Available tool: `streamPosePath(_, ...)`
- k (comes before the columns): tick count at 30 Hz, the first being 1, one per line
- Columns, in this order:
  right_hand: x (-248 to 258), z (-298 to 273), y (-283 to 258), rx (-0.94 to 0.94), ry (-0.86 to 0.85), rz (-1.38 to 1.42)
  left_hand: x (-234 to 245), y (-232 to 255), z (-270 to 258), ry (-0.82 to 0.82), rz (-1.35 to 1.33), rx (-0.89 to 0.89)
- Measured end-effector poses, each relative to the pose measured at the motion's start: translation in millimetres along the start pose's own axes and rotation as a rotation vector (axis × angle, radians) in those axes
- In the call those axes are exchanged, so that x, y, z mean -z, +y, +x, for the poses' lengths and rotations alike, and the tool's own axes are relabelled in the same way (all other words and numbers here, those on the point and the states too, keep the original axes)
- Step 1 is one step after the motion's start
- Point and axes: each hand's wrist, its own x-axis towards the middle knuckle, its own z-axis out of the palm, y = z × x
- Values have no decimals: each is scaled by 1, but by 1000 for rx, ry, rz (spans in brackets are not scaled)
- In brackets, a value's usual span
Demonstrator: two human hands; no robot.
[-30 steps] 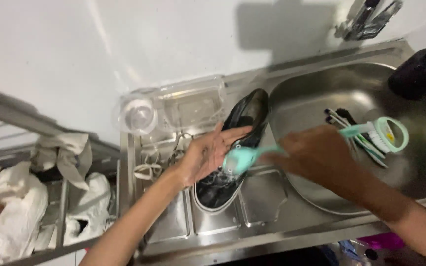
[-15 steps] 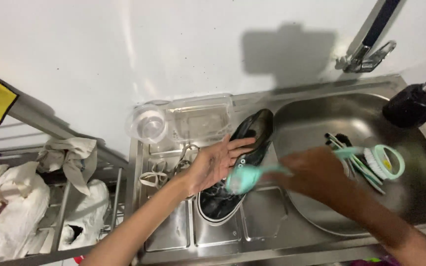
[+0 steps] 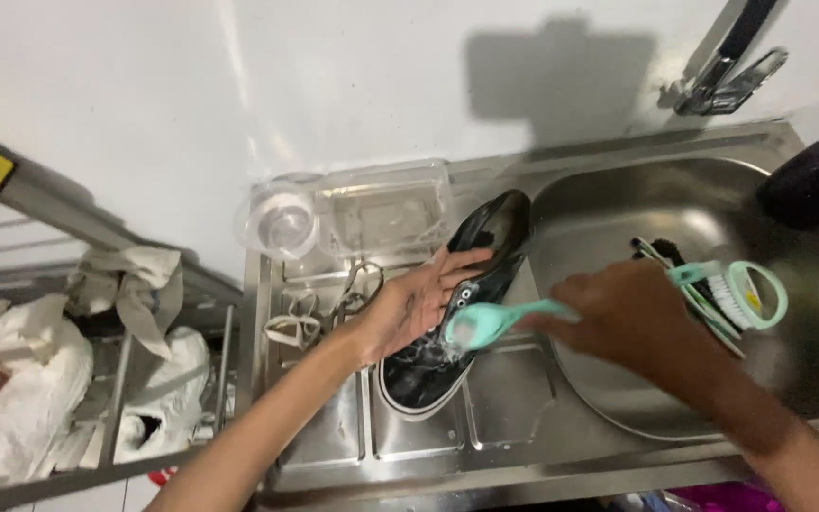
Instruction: Scrubbing the midsole and upper of a black sneaker using a toothbrush and cleaning solution over a sink.
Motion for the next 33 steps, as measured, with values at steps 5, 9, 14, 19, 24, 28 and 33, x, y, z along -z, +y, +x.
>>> streamPosePath(5,10,5,15,-37,68,-10,0,1,0,14,44,5)
streamPosePath(9,0,2,1,148,130,-163,2,0,1,4,133,23)
streamPosePath(14,-4,11,20,50,60,58,-2,0,-1,86,128,48)
streamPosePath(19,-1,3,20,-5,261,-145,-4,1,1,55,74,40)
streamPosePath(24,0,18,-15,327,182,71,-9,6,-1,93,97,60)
streamPosePath(28,17,17,2,47,212,-88,9,-18,3,62,61,-50)
streamPosePath(33,-3,23,-12,153,397,182,11,-19,7,78,51,-41)
